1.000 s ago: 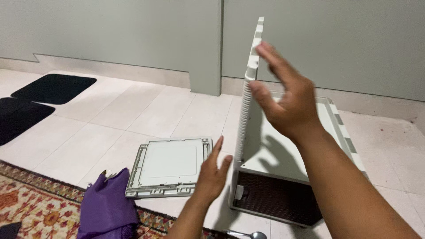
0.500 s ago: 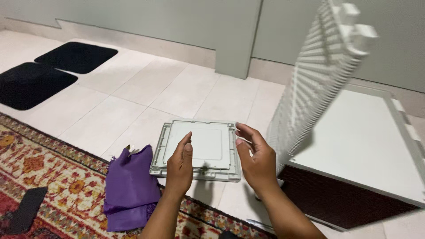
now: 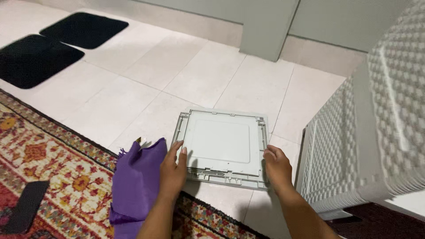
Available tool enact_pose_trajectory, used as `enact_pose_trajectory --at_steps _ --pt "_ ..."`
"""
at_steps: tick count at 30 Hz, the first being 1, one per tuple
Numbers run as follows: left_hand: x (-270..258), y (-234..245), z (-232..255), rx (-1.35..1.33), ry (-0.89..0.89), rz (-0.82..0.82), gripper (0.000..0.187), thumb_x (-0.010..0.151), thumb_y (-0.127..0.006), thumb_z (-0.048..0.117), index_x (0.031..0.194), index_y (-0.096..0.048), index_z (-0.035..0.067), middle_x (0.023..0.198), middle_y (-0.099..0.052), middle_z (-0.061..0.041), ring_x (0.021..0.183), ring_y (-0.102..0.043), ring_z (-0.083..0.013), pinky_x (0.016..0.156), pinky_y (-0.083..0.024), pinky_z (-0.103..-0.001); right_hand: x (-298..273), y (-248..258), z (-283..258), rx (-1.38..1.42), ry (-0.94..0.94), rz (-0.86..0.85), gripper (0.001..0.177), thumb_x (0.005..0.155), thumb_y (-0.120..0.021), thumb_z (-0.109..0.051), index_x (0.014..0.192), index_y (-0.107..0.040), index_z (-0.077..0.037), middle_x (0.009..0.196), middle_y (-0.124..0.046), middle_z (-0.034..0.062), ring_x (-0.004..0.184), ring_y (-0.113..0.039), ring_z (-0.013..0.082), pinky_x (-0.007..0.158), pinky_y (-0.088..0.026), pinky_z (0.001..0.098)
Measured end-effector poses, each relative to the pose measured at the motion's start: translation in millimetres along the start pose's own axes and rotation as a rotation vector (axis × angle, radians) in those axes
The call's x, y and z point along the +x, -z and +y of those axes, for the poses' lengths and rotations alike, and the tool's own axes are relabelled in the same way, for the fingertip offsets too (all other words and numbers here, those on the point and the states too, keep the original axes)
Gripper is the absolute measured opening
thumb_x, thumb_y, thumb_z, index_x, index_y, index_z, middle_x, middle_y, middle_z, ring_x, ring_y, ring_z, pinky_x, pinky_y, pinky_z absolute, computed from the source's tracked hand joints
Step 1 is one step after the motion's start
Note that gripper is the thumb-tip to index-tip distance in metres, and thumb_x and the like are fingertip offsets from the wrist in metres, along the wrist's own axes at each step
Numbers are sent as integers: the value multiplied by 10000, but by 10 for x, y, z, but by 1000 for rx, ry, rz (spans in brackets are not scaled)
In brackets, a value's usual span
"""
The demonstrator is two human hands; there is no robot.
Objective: The person assembles a modular plastic storage cabinet by hand. They attach side panels, a back panel, a top lid, and a front door to a base unit, snapping each piece into place to form a complete cabinet.
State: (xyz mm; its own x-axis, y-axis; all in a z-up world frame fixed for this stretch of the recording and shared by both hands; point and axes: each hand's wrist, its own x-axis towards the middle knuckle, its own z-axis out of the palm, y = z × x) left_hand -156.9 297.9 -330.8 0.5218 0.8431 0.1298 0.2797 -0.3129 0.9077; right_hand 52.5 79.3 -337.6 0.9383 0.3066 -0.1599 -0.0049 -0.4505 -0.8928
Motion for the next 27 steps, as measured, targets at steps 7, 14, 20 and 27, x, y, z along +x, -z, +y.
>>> enact_pose_trajectory --at_steps 7,14,20,27 --pt "252 -186 -456 158 -37 10 367 963 -591 163 1318 -648 91 1466 -557 -220 1384 -509 -374 1133 -418 -437 90 -189 28 -52 -261 -103 528 984 -503 -210 1496 -485 -81 1375 -647 196 1073 -674 444 894 -555 490" --pt "308 -357 -583 194 -27 10 380 922 -636 148 1297 -665 103 1457 -536 -259 1374 -504 -412 1124 -423 -445 189 -327 130 -131 -128 -24 537 904 -522 -9 1440 -508 -38 1425 -604 177 1272 -626 258 1057 -510 351" --pt "306 -273 -338 177 92 60 372 890 -683 154 1260 -685 127 1364 -641 -188 1298 -582 -367 1088 -451 -439 215 -263 150 -159 -89 -30 518 873 -504 65 1364 -617 -57 1415 -634 164 1337 -596 242 1155 -435 344" --pt "286 20 10 -120 208 158 420 907 -673 176 1321 -657 104 1222 -748 -133 1134 -723 -224 940 -556 -352 5 -79 -219 30 40 3 454 891 -548 59 1318 -644 -61 1400 -641 153 1357 -578 217 1125 -461 316"
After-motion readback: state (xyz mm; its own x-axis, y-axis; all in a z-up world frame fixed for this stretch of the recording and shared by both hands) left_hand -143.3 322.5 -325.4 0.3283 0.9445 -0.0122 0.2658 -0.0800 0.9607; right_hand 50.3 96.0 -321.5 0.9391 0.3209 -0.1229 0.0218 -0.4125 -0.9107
